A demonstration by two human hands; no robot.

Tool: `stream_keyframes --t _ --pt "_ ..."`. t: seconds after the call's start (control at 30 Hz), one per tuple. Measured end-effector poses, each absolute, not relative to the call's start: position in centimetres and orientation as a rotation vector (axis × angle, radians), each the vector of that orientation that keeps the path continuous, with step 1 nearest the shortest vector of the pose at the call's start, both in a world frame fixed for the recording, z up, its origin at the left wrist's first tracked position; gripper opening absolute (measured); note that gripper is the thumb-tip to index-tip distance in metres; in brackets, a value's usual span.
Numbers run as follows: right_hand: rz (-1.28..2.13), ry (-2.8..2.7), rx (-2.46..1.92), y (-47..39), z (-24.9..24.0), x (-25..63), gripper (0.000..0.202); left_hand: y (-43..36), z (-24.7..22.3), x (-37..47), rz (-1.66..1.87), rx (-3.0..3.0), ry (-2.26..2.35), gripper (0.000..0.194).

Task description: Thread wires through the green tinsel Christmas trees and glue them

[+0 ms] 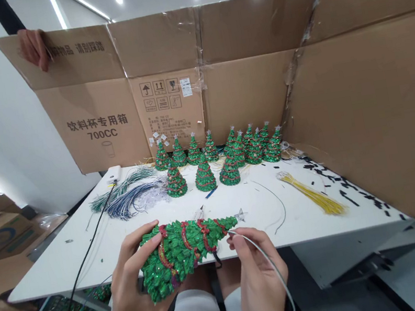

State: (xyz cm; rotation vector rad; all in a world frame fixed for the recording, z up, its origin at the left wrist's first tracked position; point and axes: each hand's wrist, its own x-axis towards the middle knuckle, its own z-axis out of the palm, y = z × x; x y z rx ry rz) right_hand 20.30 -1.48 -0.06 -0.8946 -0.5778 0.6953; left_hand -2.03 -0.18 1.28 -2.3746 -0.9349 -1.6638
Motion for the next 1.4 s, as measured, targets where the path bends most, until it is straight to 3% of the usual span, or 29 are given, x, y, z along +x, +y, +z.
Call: stream_keyframes --t 1.4 --pt "0.833 -0.568 -0.926 -1.2 0.4 20.4 0.042 -0.2 1.3 -1.9 -1.650 -2.344 -0.985 0.085"
